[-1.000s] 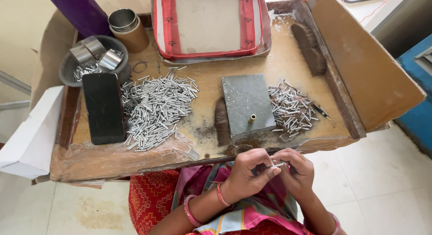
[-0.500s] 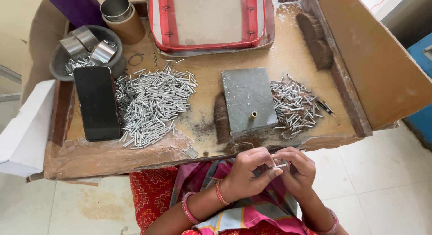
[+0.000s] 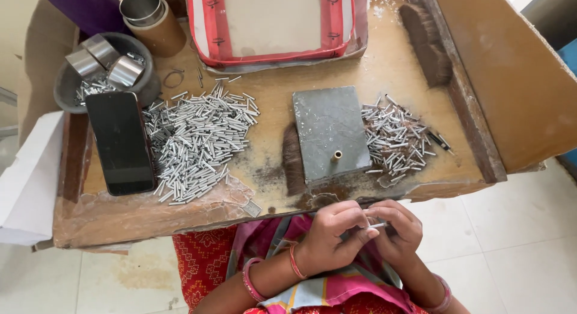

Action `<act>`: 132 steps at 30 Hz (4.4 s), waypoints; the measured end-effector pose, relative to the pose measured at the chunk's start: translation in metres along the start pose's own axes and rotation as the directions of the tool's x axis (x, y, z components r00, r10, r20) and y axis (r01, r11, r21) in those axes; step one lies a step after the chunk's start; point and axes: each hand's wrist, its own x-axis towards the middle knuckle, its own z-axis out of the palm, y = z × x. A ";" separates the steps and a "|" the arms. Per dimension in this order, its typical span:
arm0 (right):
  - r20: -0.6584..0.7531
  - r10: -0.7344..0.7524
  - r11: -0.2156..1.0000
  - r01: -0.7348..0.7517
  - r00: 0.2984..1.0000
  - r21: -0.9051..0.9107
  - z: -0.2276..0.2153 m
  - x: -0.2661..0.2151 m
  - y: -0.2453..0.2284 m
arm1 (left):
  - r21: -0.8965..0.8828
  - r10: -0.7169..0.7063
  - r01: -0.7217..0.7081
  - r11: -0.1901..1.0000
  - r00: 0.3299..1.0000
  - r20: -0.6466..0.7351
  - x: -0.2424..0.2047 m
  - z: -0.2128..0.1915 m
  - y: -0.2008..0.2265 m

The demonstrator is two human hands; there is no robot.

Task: The person sits at a workbench and repeatedly picks up small metal pins from a pile, works each pin between the fingers, and places finished pins into a separate pile beside a stone block with a brass fitting. At one point the person looks down at a cardboard box on the floor filled with completed pin assemblies.

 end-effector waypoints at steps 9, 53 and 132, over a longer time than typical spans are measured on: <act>0.051 0.110 0.884 -0.122 0.993 0.452 -0.009 0.013 -0.012 | -0.080 -0.148 0.145 0.986 0.989 -0.031 0.000 0.001 0.003; 0.126 -0.377 0.845 0.396 0.918 -0.360 0.039 0.090 -0.067 | 0.686 0.026 0.209 0.697 0.948 -0.316 0.010 -0.080 0.025; 0.681 0.297 0.271 -0.743 0.669 0.612 0.031 0.050 -0.044 | 0.285 0.168 -0.143 0.948 0.984 -0.066 -0.010 -0.073 0.050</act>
